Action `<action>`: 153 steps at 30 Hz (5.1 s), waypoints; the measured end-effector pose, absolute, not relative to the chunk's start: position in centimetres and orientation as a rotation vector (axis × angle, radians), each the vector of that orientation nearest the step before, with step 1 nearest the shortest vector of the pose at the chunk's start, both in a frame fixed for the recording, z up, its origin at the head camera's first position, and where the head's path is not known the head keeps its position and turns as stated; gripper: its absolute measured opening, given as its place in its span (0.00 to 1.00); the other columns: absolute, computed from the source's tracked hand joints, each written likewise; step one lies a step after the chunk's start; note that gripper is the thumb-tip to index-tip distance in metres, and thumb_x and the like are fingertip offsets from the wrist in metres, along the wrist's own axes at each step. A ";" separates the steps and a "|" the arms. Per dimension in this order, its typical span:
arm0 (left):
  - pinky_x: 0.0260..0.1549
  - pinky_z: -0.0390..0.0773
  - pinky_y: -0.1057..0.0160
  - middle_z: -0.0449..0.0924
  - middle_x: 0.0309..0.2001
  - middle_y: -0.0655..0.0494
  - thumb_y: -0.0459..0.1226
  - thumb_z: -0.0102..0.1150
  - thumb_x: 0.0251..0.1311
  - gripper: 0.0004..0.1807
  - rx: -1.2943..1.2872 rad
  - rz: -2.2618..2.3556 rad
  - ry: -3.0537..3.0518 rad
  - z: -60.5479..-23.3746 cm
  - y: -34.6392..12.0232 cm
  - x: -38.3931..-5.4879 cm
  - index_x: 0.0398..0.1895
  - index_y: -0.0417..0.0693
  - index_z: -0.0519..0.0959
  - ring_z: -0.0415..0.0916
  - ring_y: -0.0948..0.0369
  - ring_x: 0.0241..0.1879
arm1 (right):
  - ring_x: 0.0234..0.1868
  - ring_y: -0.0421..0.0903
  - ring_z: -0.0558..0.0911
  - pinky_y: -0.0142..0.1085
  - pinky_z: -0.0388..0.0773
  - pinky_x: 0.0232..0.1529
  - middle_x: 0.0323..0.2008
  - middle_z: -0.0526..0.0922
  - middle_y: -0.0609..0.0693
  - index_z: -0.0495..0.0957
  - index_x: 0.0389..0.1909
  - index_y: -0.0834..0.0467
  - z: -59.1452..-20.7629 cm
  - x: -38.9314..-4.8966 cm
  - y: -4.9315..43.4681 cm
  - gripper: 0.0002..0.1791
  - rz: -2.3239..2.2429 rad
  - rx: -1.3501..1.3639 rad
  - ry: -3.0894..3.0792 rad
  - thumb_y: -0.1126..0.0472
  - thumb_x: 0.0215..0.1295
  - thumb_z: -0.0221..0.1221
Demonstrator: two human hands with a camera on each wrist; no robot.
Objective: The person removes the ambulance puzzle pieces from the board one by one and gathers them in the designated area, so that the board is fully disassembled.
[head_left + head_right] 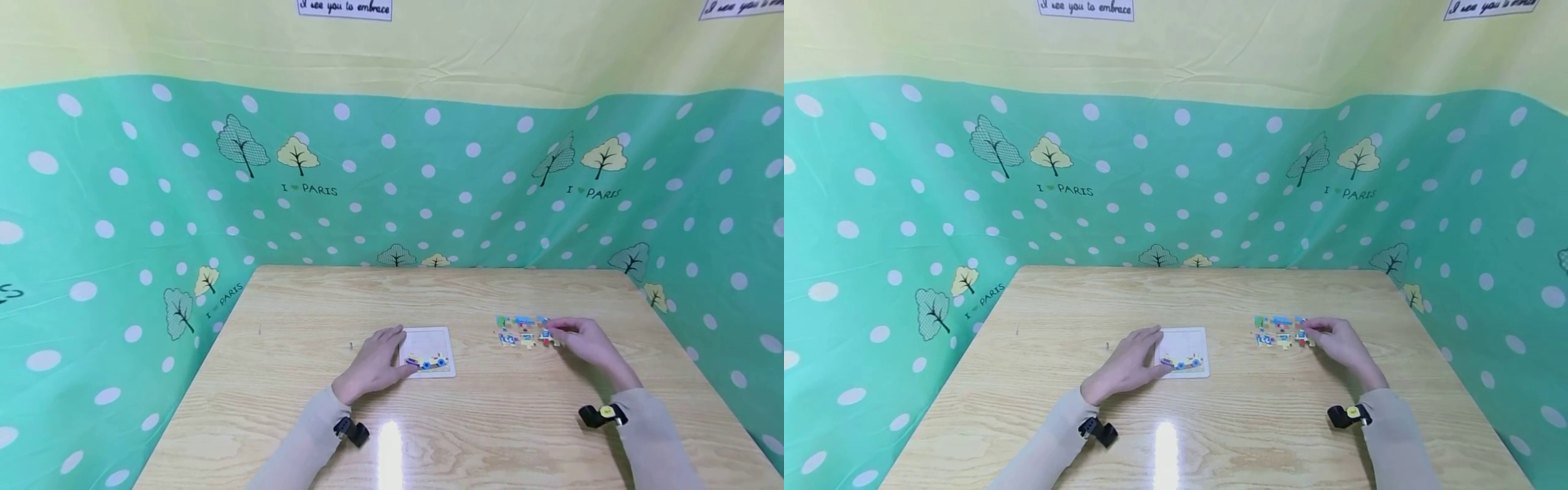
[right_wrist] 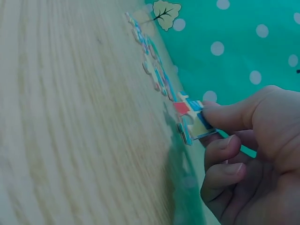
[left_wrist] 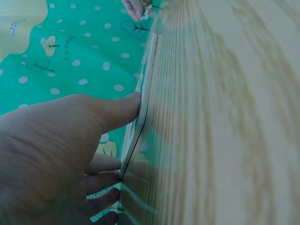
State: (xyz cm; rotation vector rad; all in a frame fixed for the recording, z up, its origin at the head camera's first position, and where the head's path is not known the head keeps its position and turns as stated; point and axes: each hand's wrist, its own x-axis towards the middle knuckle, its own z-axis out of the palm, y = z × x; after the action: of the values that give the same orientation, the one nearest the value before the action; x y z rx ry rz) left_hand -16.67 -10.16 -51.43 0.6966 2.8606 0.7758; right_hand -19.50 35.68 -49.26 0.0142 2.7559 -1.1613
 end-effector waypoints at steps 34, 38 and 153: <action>0.79 0.62 0.37 0.64 0.81 0.41 0.59 0.64 0.69 0.46 0.691 0.797 2.858 -51.4 -10.2 -16.8 0.79 0.38 0.67 0.60 0.41 0.80 | 0.62 0.69 0.79 0.66 0.74 0.63 0.58 0.84 0.69 0.84 0.58 0.65 -50.0 -19.0 36.7 0.22 -1.031 -0.019 2.822 0.53 0.73 0.66; 0.79 0.62 0.37 0.63 0.82 0.41 0.59 0.63 0.69 0.46 0.682 0.789 2.856 -51.3 -10.2 -16.8 0.79 0.38 0.67 0.60 0.41 0.81 | 0.63 0.68 0.79 0.60 0.78 0.58 0.61 0.82 0.70 0.84 0.59 0.64 -49.5 -18.9 36.4 0.24 -1.027 -0.022 2.829 0.48 0.74 0.66; 0.78 0.62 0.36 0.62 0.82 0.39 0.62 0.67 0.64 0.52 0.741 0.752 2.838 -51.4 -10.5 -17.1 0.80 0.35 0.65 0.59 0.39 0.81 | 0.32 0.35 0.77 0.28 0.74 0.39 0.30 0.82 0.38 0.87 0.56 0.59 -50.3 -18.9 12.4 0.21 -1.054 -0.797 2.513 0.55 0.65 0.73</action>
State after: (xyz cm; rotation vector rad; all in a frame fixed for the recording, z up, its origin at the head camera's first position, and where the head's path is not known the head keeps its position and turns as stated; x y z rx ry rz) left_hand -17.13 -10.46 -51.39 0.7408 2.8382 0.7524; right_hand -18.88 12.42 -50.27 -0.7972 2.5128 -1.0540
